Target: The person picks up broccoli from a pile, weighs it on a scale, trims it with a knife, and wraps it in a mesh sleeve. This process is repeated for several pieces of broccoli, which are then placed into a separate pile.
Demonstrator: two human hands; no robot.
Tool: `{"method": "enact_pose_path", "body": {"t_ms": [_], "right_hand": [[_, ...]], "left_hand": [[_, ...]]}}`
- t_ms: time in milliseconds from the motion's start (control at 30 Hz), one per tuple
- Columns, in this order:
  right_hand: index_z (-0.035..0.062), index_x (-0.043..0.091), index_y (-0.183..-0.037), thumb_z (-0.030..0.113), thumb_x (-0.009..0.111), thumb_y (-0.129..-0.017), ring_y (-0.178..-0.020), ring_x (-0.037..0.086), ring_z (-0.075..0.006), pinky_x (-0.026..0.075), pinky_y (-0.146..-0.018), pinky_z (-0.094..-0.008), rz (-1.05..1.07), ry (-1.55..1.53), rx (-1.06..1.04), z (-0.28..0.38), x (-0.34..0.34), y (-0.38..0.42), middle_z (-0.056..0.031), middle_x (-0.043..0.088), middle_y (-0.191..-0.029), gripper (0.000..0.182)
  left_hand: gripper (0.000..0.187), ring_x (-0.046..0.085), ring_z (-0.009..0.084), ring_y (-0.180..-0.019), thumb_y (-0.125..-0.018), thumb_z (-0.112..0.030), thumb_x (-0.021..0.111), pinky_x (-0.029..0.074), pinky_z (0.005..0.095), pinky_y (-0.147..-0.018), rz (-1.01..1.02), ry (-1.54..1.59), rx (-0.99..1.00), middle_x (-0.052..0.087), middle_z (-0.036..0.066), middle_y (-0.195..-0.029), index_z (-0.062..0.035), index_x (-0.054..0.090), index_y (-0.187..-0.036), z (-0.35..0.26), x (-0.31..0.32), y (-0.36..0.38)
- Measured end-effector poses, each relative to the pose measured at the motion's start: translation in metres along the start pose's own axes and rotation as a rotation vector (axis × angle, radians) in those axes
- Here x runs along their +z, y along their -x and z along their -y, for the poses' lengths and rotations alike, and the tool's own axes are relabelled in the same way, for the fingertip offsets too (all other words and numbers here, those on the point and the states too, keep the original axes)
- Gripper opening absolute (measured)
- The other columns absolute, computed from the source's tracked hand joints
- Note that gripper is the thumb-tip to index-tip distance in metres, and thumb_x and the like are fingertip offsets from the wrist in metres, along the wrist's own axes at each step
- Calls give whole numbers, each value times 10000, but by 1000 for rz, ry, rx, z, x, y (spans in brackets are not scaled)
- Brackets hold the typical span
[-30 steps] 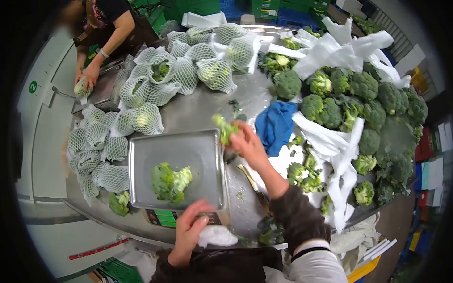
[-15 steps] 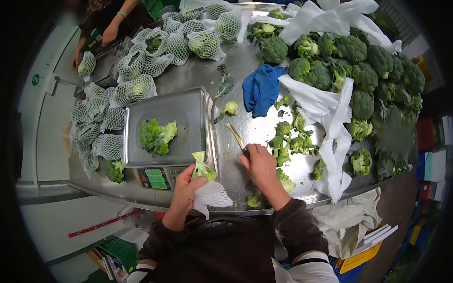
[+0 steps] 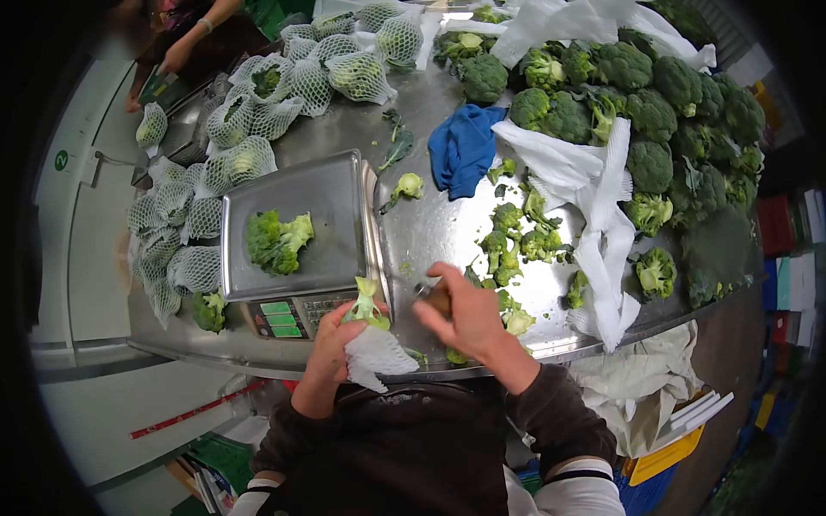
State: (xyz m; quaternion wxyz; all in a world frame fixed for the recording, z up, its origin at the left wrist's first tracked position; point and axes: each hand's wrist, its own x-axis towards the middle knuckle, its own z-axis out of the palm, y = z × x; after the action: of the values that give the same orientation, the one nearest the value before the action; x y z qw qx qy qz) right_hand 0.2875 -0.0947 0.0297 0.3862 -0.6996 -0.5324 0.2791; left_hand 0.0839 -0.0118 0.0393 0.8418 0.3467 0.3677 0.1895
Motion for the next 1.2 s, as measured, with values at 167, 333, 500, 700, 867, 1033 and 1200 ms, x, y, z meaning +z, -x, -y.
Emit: {"method": "enact_pose_path", "body": {"t_ms": [167,333,500,700,867,1033,1200], "right_hand": [[108,509,-1050,218,649,-774,-579,582,-243,453,-479,-336,153,205,-389,3,-5,6,-49,527,-762,328],[107,514,-1016,259,651,-769,-577,577,-225,445,-475,-329,83,229,-413,-7,-6,11,-37,517,-746,321],[128,499,-987,265,668,-734,-615,585,-226,443,-489,-344,87,298,-397,-17,-9,13,-30,514,-724,334],[152,509,-946,286,657,-741,-614,585,-226,426,-480,-345,5,324,-272,-39,-4,20,-29,513,-726,287],[109,500,-897,274,598,-823,-590,592,-276,440,-509,-366,-102,272,165,-80,-22,27,-70,574,-654,206],[100,506,-868,288,619,-806,-573,589,-274,433,-489,-358,104,216,53,-37,-40,35,-70,576,-620,228],[106,551,-882,274,650,-773,-551,571,-259,432,-481,-347,127,304,-208,-7,-43,38,-56,563,-638,223]], "left_hand": [[327,587,132,-872,-787,-82,586,461,260,-786,16,-33,47,616,78,-975,40,563,-1090,-1,13,1],[332,590,134,-849,-771,-91,587,469,262,-761,47,-114,-25,620,87,-953,45,568,-1074,-9,31,9],[303,604,139,-807,-785,-110,555,478,263,-745,53,-64,-41,623,93,-902,56,573,-1038,-5,29,12],[274,604,140,-776,-801,-122,528,477,252,-721,-2,-34,-92,618,86,-874,54,580,-1004,-2,36,6],[249,596,141,-717,-767,-108,591,472,255,-691,-76,-187,-27,621,71,-830,37,594,-970,-9,26,16],[287,590,182,-651,-695,-137,687,471,274,-625,-153,-1188,388,606,97,-738,6,604,-929,-14,28,11],[382,595,265,-658,-603,-254,759,467,366,-542,-136,-1661,634,521,84,-774,-48,556,-852,-19,40,18]]}}
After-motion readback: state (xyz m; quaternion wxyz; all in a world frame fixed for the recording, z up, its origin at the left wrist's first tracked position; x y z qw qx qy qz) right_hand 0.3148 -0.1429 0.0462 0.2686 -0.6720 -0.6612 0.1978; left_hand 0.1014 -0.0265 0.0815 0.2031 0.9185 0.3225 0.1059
